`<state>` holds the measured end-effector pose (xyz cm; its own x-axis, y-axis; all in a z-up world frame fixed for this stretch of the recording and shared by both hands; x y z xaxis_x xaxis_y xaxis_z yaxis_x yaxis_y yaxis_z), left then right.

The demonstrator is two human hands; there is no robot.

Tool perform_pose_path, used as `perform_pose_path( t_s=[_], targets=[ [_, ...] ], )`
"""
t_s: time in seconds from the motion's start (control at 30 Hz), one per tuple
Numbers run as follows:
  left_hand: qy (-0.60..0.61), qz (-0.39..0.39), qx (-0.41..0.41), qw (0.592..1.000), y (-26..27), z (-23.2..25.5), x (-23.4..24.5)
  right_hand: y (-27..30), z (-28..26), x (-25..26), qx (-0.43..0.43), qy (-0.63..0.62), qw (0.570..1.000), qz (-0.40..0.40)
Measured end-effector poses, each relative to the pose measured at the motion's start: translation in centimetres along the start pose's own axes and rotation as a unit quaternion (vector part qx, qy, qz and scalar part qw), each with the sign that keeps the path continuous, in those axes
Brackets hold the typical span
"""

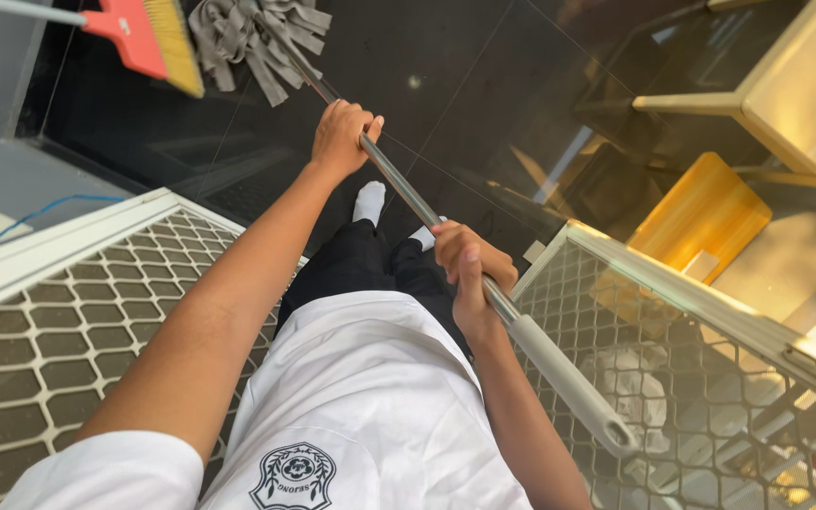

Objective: The person uses a mop to clean a dark tiled floor, moving the mop head back and forth while walking across the area.

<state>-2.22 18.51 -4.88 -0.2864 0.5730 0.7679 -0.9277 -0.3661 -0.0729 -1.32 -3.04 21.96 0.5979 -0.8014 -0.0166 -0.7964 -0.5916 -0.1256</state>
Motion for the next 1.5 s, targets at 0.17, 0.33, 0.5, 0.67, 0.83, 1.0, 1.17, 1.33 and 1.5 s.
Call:
perform_pose_path(
  t_s=[0.17,0.33,0.5,0.67,0.83,1.0,1.17,1.33,1.5],
  targets=[
    [0.139,0.019,-0.059,0.988,-1.0,9.7,-1.6,0.9,-4.7,5.9,0.065,-0.042,0.994,0.072],
    [0.245,-0.111,-0.117,0.956,-2.3,22.1,-6.8,3.3,-10.7,11.8,0.091,-0.012,0.978,0.19],
    [0.32,-0.259,-0.083,0.907,-0.6,29.6,-11.9,3.6,-13.4,11.1,0.163,0.095,0.961,0.2],
    [0.275,-0.351,-0.11,0.888,3.2,31.1,-14.9,4.5,-12.4,8.9,0.053,0.279,0.942,0.179],
    [0.168,-0.385,-0.152,0.894,4.5,30.6,-14.2,7.0,-14.1,9.5,0.121,0.24,0.936,0.228],
    [0.192,-0.27,-0.177,0.927,3.2,28.6,-10.4,9.1,-15.0,11.2,0.171,0.146,0.939,0.262],
    [0.127,-0.262,-0.084,0.953,3.4,22.8,-8.7,11.0,-10.9,13.8,0.162,0.053,0.944,0.284],
    [0.146,-0.175,-0.082,0.97,6.6,20.9,-8.0,13.0,-5.7,16.6,0.072,-0.045,0.956,0.281],
    [0.121,-0.139,-0.044,0.982,8.9,23.2,-13.2,16.5,-4.4,19.8,-0.001,-0.057,0.966,0.251]
  ],
)
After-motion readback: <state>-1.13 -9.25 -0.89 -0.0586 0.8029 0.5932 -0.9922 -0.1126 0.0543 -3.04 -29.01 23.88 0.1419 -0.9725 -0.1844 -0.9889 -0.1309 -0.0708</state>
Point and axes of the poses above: each hand's wrist, its own y-axis away from the middle knuckle, its own x-axis out of the back of the hand, z = x × y, the point moved 8 cm from there along -y, towards the middle knuckle, and after that the axes turned 1 degree about y, right-handed, at the moved point
